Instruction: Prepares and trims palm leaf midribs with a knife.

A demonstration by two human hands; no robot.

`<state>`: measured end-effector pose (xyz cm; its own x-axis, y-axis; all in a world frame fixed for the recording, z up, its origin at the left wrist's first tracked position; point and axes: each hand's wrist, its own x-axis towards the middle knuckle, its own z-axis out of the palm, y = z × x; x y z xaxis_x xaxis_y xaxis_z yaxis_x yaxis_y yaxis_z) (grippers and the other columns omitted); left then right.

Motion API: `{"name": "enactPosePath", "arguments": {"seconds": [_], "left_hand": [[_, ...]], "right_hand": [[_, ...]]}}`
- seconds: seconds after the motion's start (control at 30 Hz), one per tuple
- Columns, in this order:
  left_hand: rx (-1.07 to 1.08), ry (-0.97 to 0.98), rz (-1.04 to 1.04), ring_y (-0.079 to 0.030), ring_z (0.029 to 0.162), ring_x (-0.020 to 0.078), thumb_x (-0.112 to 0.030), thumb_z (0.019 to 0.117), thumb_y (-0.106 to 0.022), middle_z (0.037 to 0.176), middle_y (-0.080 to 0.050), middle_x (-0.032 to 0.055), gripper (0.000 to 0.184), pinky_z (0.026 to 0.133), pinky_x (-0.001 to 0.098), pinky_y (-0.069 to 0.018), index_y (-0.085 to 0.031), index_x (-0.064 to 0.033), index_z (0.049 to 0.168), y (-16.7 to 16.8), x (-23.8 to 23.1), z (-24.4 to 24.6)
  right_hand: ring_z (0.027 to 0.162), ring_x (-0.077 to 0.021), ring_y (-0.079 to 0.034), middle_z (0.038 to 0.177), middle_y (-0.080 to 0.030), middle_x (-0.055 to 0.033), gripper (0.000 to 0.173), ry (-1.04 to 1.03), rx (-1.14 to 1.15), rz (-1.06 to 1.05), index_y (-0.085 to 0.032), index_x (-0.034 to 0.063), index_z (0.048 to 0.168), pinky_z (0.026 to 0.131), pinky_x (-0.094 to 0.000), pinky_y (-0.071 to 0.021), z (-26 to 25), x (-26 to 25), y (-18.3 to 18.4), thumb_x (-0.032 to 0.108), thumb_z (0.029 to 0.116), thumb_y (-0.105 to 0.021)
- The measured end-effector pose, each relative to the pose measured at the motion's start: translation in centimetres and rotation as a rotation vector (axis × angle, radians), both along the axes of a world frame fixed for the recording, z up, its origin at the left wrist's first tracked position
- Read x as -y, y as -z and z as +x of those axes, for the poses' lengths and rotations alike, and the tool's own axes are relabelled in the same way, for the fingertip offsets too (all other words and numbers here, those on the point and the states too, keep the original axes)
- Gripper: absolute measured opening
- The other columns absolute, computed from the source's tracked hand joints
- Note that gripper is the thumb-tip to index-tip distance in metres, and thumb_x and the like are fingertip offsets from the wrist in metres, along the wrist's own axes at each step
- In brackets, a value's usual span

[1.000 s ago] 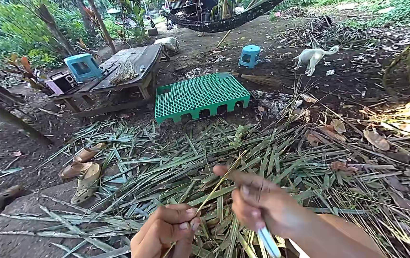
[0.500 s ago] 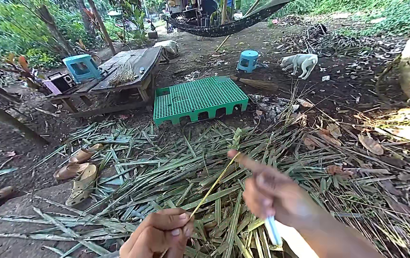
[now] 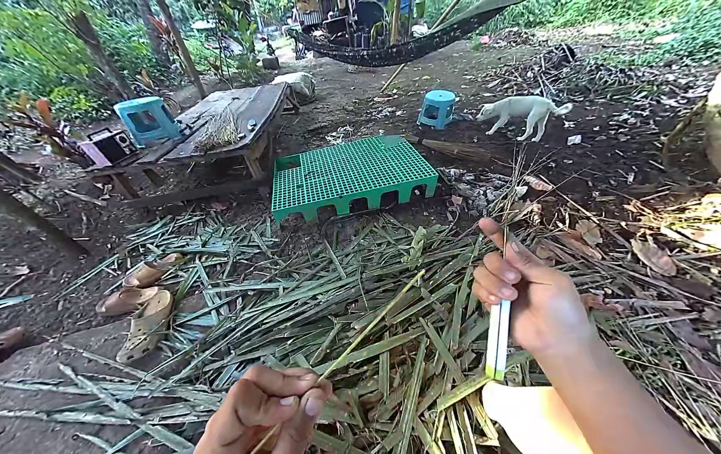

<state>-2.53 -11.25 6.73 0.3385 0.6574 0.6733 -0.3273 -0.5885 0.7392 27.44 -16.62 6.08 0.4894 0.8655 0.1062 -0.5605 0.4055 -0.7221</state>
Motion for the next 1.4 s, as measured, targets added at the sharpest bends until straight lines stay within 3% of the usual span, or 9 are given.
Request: {"name": "enactPosePath", "arguments": {"seconds": [0.13,0.33,0.53,0.67,0.8,0.9,1.03,1.23,1.4], "left_hand": [[-0.07,-0.006,0.073,-0.071,0.096,0.0027,-0.013,0.0969,-0.071,0.104,-0.071,-0.0127,0.012,0.083,0.0217,-0.0614,-0.069,-0.0241,0.101,0.6,-0.4,0.4],[-0.073,0.044,0.03,-0.071,0.097,0.0051,-0.012,0.0959,-0.071,0.101,-0.071,-0.0098,0.01,0.089,0.0279,-0.0618,-0.068,-0.021,0.1,1.6,-0.1,1.8],[0.006,0.017,-0.071,-0.072,0.09,0.0025,-0.017,0.0953,-0.072,0.101,-0.072,-0.0124,0.01,0.079,0.0216,-0.0624,-0.071,-0.0264,0.1,0.9,0.0,1.1],[0.055,-0.067,-0.032,-0.072,0.089,0.0024,-0.018,0.0959,-0.072,0.101,-0.073,-0.0137,0.012,0.079,0.0212,-0.0622,-0.072,-0.0291,0.101,0.0,-0.9,-0.3],[-0.033,-0.066,-0.07,-0.072,0.087,0.0018,-0.017,0.0945,-0.073,0.1,-0.073,-0.0142,0.013,0.078,0.021,-0.0622,-0.071,-0.029,0.099,0.7,-0.8,0.0],[-0.114,0.022,-0.172,-0.073,0.085,0.003,-0.014,0.0926,-0.074,0.098,-0.074,-0.0117,0.013,0.076,0.0225,-0.0631,-0.07,-0.026,0.096,1.7,0.1,1.2],[-0.098,0.13,-0.288,-0.073,0.085,0.0054,-0.012,0.0906,-0.076,0.096,-0.075,-0.0075,0.013,0.076,0.024,-0.0632,-0.072,-0.0234,0.096,2.3,1.0,2.1],[-0.042,0.228,-0.406,-0.072,0.082,0.0018,-0.014,0.096,-0.069,0.094,-0.077,-0.0092,0.02,0.076,0.0197,-0.0597,-0.073,-0.0331,0.097,1.6,-2.3,0.1],[0.018,0.125,-0.57,-0.071,0.078,0.0035,-0.003,0.1049,-0.044,0.087,-0.076,-0.0048,0.032,0.076,0.019,-0.0589,-0.068,-0.023,0.097,2.3,-6.9,-2.3]], "right_hand": [[0.05,0.0051,-0.053,0.061,-0.056,0.0155,0.039,-0.496,0.203,0.038,-0.058,0.0161,0.139,0.05,-0.0127,-0.0468,-2.9,1.0,0.9,0.029,0.1029,-0.053],[0.058,0.0053,-0.05,0.074,-0.058,0.0131,0.047,-1.009,0.187,0.139,-0.045,0.0233,0.152,0.053,-0.0122,-0.0431,-8.9,1.7,2.6,0.022,0.1054,-0.051],[0.054,0.0041,-0.055,0.064,-0.06,0.015,0.034,-0.543,0.12,0.128,-0.061,0.0204,0.138,0.053,-0.014,-0.0475,-5.5,0.1,2.8,0.022,0.1055,-0.051],[0.045,-0.0014,-0.049,0.055,-0.047,0.0088,0.04,-0.021,-0.055,-0.077,-0.05,0.0145,0.142,0.047,-0.017,-0.0468,-1.3,-1.1,1.5,0.021,0.1124,-0.023],[0.066,0.0056,-0.055,0.089,-0.064,0.01,0.046,0.156,0.745,0.075,-0.047,0.0001,0.146,0.059,-0.0118,-0.049,-3.9,0.4,2.0,0.02,0.1047,-0.054],[0.093,-0.0037,-0.066,0.111,-0.071,-0.0034,0.034,0.362,1.383,0.261,-0.065,0.0125,0.131,0.079,-0.0165,-0.0553,-7.3,1.3,2.6,0.03,0.1031,-0.06],[0.081,-0.0163,-0.069,0.1,-0.073,-0.0058,0.017,0.44,1.666,0.393,-0.07,0.0127,0.113,0.068,-0.0264,-0.0568,-8.5,1.4,3.3,0.017,0.1032,-0.056],[0.092,-0.016,-0.074,0.099,-0.077,-0.0067,0.022,0.746,1.636,-0.214,-0.078,0.0088,0.1,0.083,-0.034,-0.061,2.0,8.5,4.2,0.023,0.1005,-0.062],[0.087,-0.0364,-0.07,0.101,-0.071,-0.0242,0.028,0.838,1.408,-0.903,-0.07,-0.0053,0.112,0.081,-0.0596,-0.055,13.5,25.8,9.0,0.019,0.1007,-0.062]]}}
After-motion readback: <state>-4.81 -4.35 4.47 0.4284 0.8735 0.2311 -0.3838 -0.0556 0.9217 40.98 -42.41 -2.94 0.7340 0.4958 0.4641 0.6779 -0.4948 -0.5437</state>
